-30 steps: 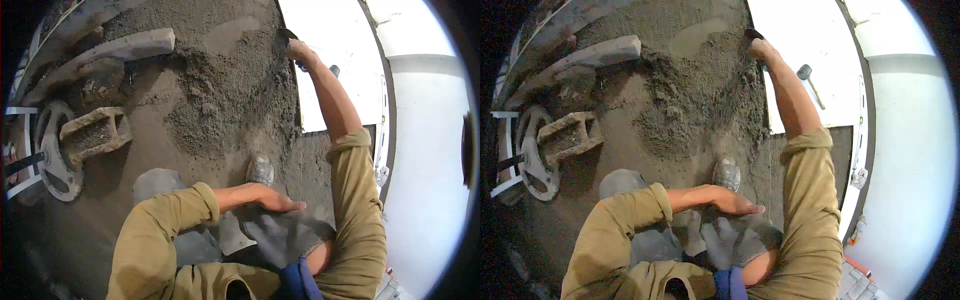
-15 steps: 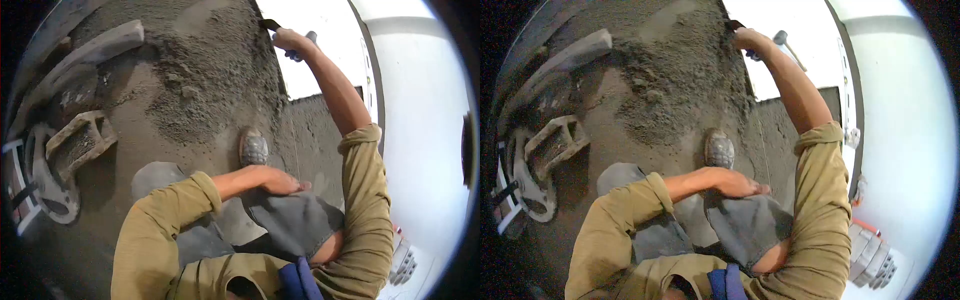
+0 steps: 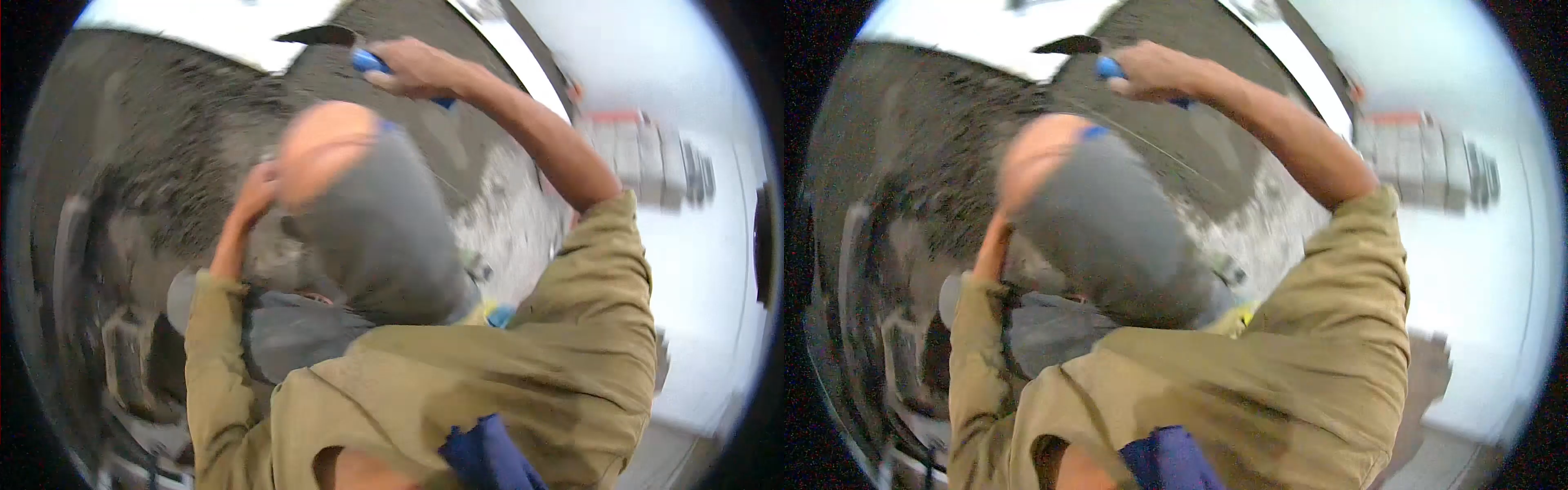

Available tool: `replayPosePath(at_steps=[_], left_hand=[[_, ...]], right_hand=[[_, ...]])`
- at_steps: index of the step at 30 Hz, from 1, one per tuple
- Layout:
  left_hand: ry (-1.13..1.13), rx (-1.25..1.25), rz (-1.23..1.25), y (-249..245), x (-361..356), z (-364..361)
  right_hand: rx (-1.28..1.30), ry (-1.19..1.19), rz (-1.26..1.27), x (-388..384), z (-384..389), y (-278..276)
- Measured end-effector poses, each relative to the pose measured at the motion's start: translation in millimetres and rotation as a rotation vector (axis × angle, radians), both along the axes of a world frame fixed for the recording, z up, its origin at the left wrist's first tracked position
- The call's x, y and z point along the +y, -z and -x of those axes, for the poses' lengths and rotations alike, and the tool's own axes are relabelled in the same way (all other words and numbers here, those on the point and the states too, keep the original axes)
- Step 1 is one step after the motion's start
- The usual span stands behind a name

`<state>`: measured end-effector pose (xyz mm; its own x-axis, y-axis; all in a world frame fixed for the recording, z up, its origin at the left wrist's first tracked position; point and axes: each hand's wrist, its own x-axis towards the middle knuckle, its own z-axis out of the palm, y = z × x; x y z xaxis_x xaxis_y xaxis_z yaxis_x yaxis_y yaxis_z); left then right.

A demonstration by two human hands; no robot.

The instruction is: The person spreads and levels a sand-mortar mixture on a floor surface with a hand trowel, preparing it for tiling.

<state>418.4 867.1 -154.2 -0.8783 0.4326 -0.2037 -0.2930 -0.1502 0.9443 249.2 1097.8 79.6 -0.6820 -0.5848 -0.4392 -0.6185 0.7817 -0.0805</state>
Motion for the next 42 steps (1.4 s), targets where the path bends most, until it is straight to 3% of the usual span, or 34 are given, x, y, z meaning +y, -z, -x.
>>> replayPosePath(at_steps=[4, 7, 8, 10, 11, 12, 14, 16, 18, 19, 21, 22, 24, 26, 29, 30, 31, 32, 36, 38, 42], left_hand=[[0.221, -0.017, 0.058, 7.2, -2.3, 4.8], [0.054, 0.004, 0.277, 14.7, -13.4, -1.6], [-0.074, -0.012, 0.379, 17.6, -17.6, -6.9], [-0.086, 0.194, 0.272, 69.3, -5.0, -0.5], [-0.100, 0.353, 0.298, 43.3, -5.0, -0.1], [0.097, 0.290, 0.266, 29.0, -5.4, 8.2], [-0.017, 0.083, 0.010, -2.4, 14.9, 8.1], [0.032, 0.273, -0.202, 12.6, 38.6, 19.2], [0.141, 0.319, -0.392, -18.3, 59.7, 18.5], [0.110, 0.315, -0.406, -25.4, 66.6, 13.2], [0.391, -0.059, -0.348, -37.7, 72.3, 6.3], [0.383, -0.071, -0.362, -50.6, 63.0, 6.5], [0.498, -0.014, -0.050, -69.5, 44.5, 14.3], [0.469, 0.005, -0.042, -53.9, 57.4, 10.8], [0.435, 0.047, -0.046, -60.7, 48.9, 9.3], [0.425, 0.054, -0.065, -66.0, 43.4, 8.5], [0.429, 0.061, -0.074, -65.5, 42.9, 7.4], [0.413, 0.073, -0.101, -65.2, 41.5, 6.7], [0.395, 0.056, -0.150, -54.7, 48.1, 6.1], [0.417, 0.067, -0.165, -52.8, 51.9, 7.3], [0.469, 0.087, -0.086, -50.8, 59.0, 13.4]], right_hand=[[0.062, 0.184, 0.174, 48.7, -38.6, -48.8], [0.280, 0.001, 0.375, 57.9, -46.6, -56.1], [0.203, 0.058, 0.406, 43.3, -45.1, -57.0], [0.229, 0.022, 0.541, 18.4, -26.2, -28.1], [0.136, 0.125, 0.520, -2.2, -23.1, -8.3], [0.051, 0.257, 0.471, -12.1, -16.9, 14.0], [-0.090, 0.202, 0.186, -46.3, 3.6, 65.9], [-0.363, 0.233, -0.026, -97.8, 16.4, 79.3], [-0.216, 0.094, 0.005, -119.4, 54.2, 130.1], [-0.085, -0.011, 0.047, -131.8, 71.3, 155.7], [-0.057, -0.143, -0.004, -175.6, 96.5, 169.0], [-0.060, -0.153, -0.004, -191.8, 115.3, 187.1], [0.036, -0.253, -0.055, -220.6, 131.5, 203.2], [-0.027, -0.221, -0.123, -234.2, 124.1, 194.5], [-0.015, -0.298, -0.184, -193.4, 97.8, 184.0], [0.062, -0.237, -0.160, -161.6, 79.1, 180.5], [-0.024, -0.111, -0.247, -136.7, 69.4, 179.7], [-0.004, -0.141, -0.179, -100.2, 59.0, 176.2], [-0.164, -0.041, -0.275, -30.0, 21.7, 108.4], [-0.106, 0.259, -0.232, -10.1, 9.4, 96.2], [-0.187, 0.455, -0.036, 26.6, -1.4, 132.4]])
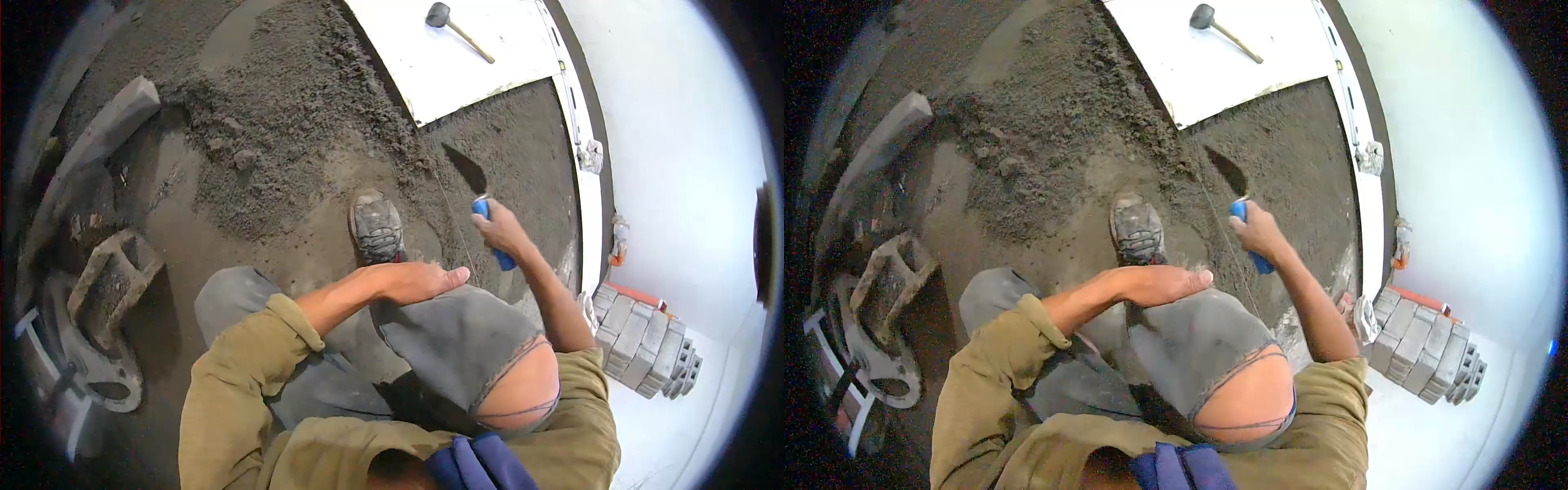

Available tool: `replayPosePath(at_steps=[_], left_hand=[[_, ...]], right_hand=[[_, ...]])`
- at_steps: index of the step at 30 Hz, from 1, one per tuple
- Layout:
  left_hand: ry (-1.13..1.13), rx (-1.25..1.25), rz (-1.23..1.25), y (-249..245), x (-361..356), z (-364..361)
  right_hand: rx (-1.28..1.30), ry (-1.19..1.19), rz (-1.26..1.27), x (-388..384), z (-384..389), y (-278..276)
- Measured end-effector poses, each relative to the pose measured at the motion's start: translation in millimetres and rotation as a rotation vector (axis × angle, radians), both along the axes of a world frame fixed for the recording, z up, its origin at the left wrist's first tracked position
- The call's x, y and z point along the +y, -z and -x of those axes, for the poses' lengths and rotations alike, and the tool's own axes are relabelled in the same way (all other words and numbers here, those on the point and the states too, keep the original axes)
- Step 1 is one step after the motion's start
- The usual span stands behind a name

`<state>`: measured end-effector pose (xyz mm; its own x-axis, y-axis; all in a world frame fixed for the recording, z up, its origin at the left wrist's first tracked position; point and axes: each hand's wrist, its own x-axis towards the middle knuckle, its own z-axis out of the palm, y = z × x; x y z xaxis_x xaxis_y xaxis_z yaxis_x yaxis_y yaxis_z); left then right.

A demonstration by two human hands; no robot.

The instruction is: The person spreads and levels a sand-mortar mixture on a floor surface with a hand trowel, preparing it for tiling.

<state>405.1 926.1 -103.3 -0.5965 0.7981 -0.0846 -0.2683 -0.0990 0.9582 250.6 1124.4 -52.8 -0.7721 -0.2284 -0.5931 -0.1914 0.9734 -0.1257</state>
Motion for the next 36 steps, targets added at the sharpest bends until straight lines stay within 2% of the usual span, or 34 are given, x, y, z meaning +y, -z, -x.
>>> replayPosePath(at_steps=[3, 5, 6, 8, 10, 13, 16, 18, 20, 23, 26, 29, 32, 33, 34, 36], left_hand=[[-0.046, 0.026, -0.071, -0.8, 2.2, -3.0], [-0.108, 0.044, -0.084, -4.2, -2.6, -3.7], [-0.098, 0.026, -0.084, -4.1, -1.3, -4.7], [-0.031, -0.033, -0.151, -4.9, -3.0, 3.3], [-0.030, -0.042, -0.124, -8.9, -5.7, 6.3], [-0.041, -0.017, -0.120, -1.3, -1.0, 7.8], [-0.055, 0.025, -0.107, -4.7, 0.3, 10.0], [-0.067, 0.028, -0.064, -5.3, -4.8, 11.2], [-0.025, -0.013, -0.072, -4.8, -6.5, 9.8], [-0.081, -0.025, -0.073, -11.7, -18.0, 5.5], [-0.024, -0.068, -0.123, 9.0, -6.2, 1.9], [-0.069, -0.064, -0.090, 2.8, -9.4, -2.1], [-0.116, -0.032, -0.152, -6.7, -18.7, -6.4], [-0.130, -0.025, -0.147, -6.2, -17.9, -5.1], [-0.120, -0.025, -0.145, -3.4, -14.6, -5.8], [-0.111, -0.020, -0.134, 2.6, -9.4, -6.4]], right_hand=[[-0.157, 0.148, 0.071, -11.7, -21.2, 7.4], [-0.064, -0.092, 0.160, -9.8, -43.6, -5.1], [-0.080, -0.079, 0.161, -12.9, -53.6, -17.1], [-0.012, 0.105, 0.143, -25.9, -57.3, -40.3], [0.079, 0.066, 0.173, -25.5, -52.5, -41.8], [0.288, 0.088, 0.428, -34.1, -43.8, -18.2], [0.158, -0.062, 0.414, -43.0, -10.3, 45.5], [0.113, -0.053, 0.383, -71.3, -3.1, 73.8], [0.062, -0.042, 0.341, -85.9, -3.1, 81.6], [0.048, -0.072, 0.465, -106.5, 6.1, 78.2], [0.189, -0.056, 0.472, -101.1, 30.0, 87.8], [-0.233, 0.195, 0.483, -103.7, 48.7, 85.2], [-0.337, 0.239, 0.508, -107.4, 44.5, 113.6], [-0.238, 0.006, 0.511, -100.3, 48.3, 137.5], [-0.367, 0.037, 0.455, -116.7, 37.1, 112.1], [-0.369, -0.190, 0.369, -138.2, 32.1, 90.0]])
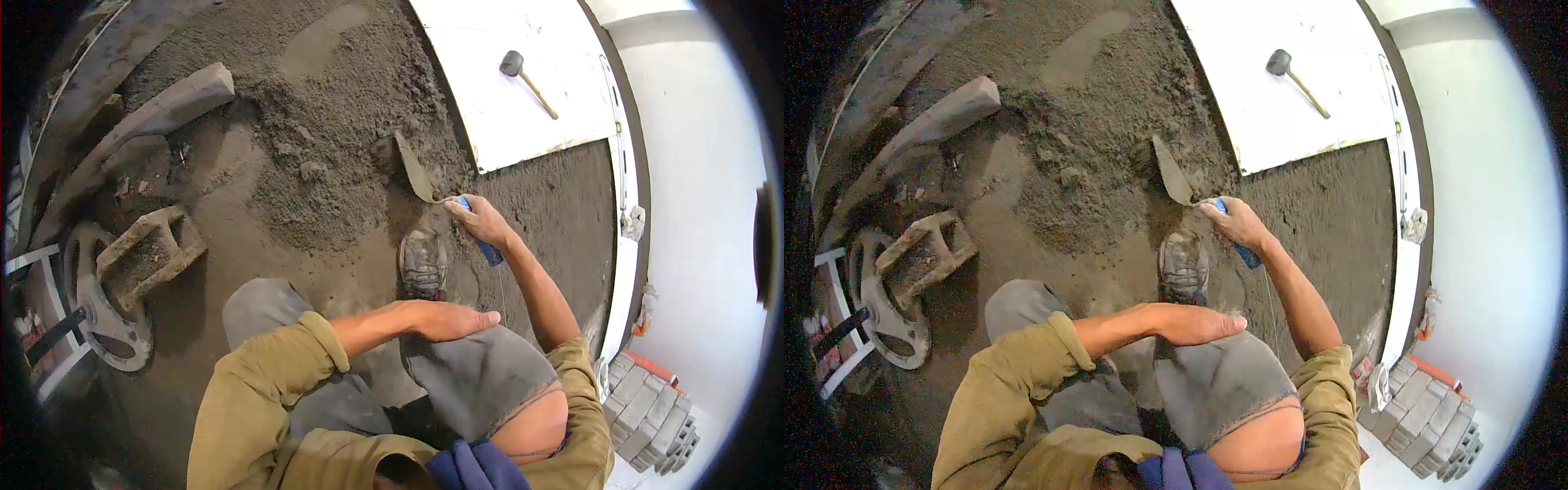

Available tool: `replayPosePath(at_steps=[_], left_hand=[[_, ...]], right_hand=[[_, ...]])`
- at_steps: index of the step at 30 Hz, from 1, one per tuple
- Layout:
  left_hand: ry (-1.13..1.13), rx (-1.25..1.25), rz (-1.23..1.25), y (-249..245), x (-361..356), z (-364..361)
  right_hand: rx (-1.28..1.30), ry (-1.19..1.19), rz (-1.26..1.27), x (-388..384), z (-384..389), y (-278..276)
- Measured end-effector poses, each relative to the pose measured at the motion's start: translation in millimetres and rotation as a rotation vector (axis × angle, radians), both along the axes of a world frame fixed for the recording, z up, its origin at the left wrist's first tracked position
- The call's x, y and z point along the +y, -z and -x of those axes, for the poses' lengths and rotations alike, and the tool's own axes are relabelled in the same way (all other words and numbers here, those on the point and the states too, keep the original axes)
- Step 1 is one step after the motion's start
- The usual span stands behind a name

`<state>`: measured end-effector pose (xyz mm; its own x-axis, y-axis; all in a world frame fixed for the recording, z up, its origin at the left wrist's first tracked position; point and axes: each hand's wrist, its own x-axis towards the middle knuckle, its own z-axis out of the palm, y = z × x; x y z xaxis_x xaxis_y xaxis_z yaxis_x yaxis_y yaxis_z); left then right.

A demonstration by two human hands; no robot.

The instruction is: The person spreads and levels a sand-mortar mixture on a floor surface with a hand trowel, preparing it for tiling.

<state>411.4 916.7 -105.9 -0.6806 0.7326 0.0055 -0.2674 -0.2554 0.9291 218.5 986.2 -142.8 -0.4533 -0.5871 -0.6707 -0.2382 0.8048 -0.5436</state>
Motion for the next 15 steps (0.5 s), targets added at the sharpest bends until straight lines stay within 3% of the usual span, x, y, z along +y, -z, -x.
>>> replayPosePath(at_steps=[5, 8, 10, 11, 12, 14, 15], left_hand=[[-0.004, -0.076, 0.027, -6.7, -7.4, -5.1], [-0.020, -0.096, -0.005, 6.9, -0.6, -8.5], [-0.015, -0.134, 0.007, -4.9, -9.8, -11.0], [-0.002, -0.166, 0.023, -9.3, -16.4, -8.7], [-0.025, -0.155, 0.031, -6.2, -16.3, -5.5], [-0.018, -0.101, -0.121, 5.2, -5.9, -6.3], [-0.017, -0.070, -0.089, 4.4, -6.4, -4.4]], right_hand=[[0.158, 0.183, 0.216, -59.7, 76.6, 9.7], [-0.012, 0.304, 0.007, -91.4, 112.1, 40.1], [0.105, 0.142, 0.101, -102.8, 76.0, 40.7], [0.189, -0.043, 0.426, -92.3, 72.7, 67.8], [0.014, -0.045, 0.141, -96.5, 59.8, 38.1], [-0.077, -0.163, 0.020, -106.8, 47.6, -12.2], [0.012, -0.202, 0.256, -103.5, 61.2, 10.0]])
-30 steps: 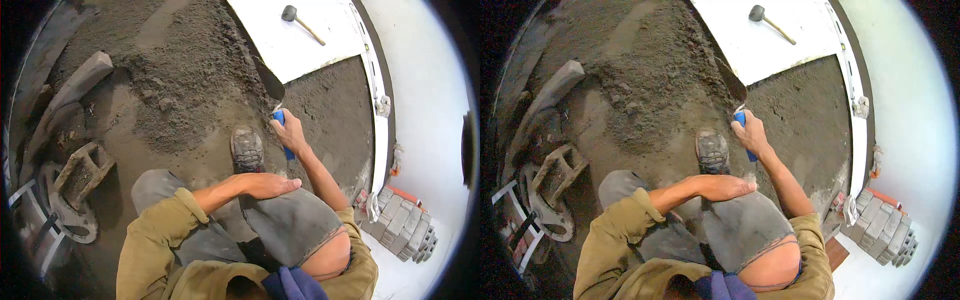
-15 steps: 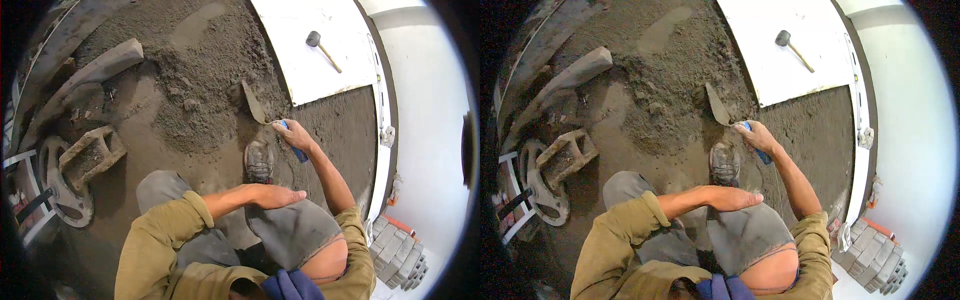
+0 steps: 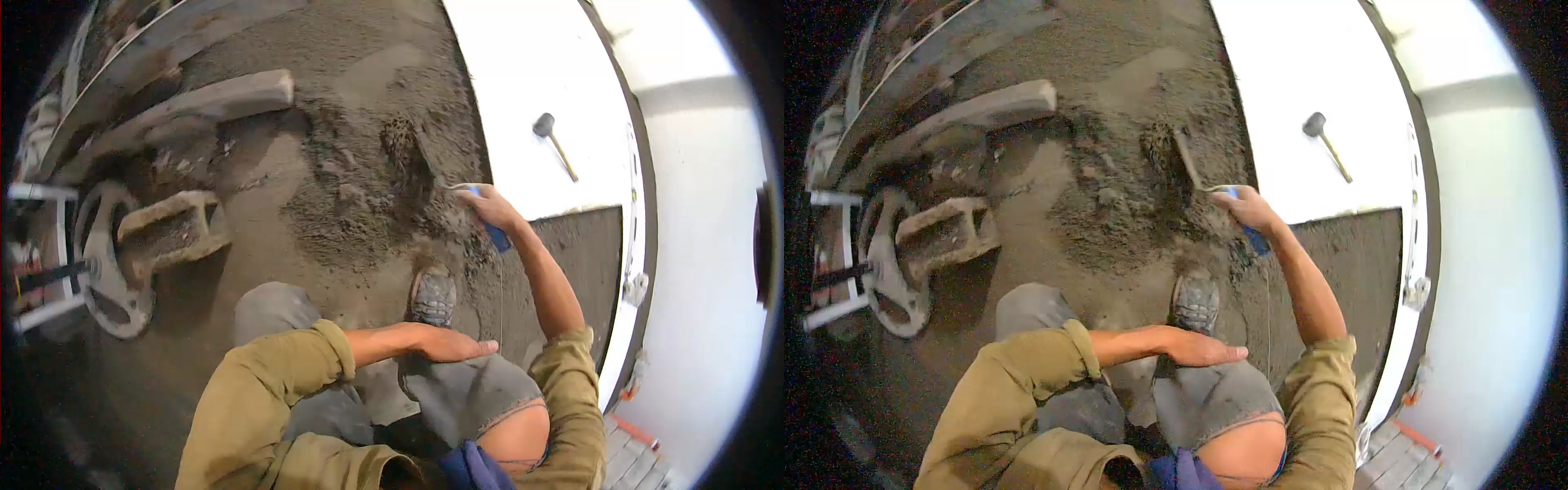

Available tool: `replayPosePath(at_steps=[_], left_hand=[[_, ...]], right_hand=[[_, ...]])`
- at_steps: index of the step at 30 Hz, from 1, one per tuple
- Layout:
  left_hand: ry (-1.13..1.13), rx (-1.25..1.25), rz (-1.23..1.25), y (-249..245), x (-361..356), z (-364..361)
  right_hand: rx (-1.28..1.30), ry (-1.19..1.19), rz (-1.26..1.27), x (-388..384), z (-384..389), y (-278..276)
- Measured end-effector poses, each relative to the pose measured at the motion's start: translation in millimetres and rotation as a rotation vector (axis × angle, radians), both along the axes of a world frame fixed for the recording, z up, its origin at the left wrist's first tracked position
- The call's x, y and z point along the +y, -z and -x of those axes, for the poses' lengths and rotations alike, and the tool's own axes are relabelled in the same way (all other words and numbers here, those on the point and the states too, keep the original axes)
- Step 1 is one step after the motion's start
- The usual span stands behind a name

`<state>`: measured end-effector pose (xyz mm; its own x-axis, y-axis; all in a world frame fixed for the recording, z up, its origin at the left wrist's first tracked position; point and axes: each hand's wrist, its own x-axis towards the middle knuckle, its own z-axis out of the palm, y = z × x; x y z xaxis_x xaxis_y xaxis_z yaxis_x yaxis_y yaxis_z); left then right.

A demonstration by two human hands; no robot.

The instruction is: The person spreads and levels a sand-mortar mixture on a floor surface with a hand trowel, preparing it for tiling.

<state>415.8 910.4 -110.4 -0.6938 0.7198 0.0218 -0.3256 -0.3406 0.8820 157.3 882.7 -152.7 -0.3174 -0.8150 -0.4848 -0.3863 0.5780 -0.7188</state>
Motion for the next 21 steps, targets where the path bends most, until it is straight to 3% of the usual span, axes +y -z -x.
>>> replayPosePath(at_steps=[1, 3, 5, 6, 8, 9, 10, 11, 12, 13, 15, 18, 20, 21], left_hand=[[-0.044, -0.014, 0.003, -6.3, -5.6, 1.8], [0.052, -0.046, 0.164, -22.1, -18.0, 0.4], [-0.025, -0.028, 0.214, -10.4, -7.8, -0.8], [-0.035, -0.023, 0.202, -9.6, -5.9, -2.7], [-0.057, -0.020, 0.197, -8.4, -10.1, -4.4], [-0.044, -0.020, 0.122, -8.9, -11.2, -4.9], [-0.026, -0.012, 0.049, -9.3, -12.1, -4.2], [-0.035, -0.002, 0.055, -5.3, -8.4, -1.3], [-0.044, 0.025, 0.127, 2.0, -0.5, 1.3], [-0.051, 0.048, 0.195, 1.9, 2.3, 2.1], [-0.068, 0.060, 0.194, -1.2, -1.0, 0.6], [-0.069, 0.022, 0.182, 6.4, 6.0, -2.2], [-0.060, -0.018, 0.195, 9.6, 2.2, -1.7], [-0.069, 0.099, 0.155, 6.7, -4.0, -1.7]], right_hand=[[0.049, -0.036, 0.241, 4.4, 17.1, 25.1], [0.042, 0.142, -0.006, -23.3, 32.9, -7.7], [0.059, 0.278, -0.194, -50.3, 40.0, -14.3], [0.042, 0.246, -0.190, -57.5, 35.0, 10.8], [0.219, 0.022, 0.220, -65.5, 25.4, 74.0], [0.146, 0.100, -0.110, -77.3, -23.5, 38.1], [0.225, 0.083, -0.138, -85.9, -48.4, 43.3], [0.266, 0.073, -0.095, -85.0, -53.3, 74.0], [0.172, -0.009, -0.083, -89.3, -62.1, 70.0], [0.233, -0.118, -0.081, -94.6, -69.0, 60.9], [0.179, -0.097, -0.105, -98.6, -78.6, 23.6], [0.217, -0.027, 0.100, -110.8, -38.0, 48.1], [0.178, 0.042, 0.009, -134.0, -16.5, 53.5], [0.202, 0.039, 0.001, -145.5, -14.1, 64.2]])
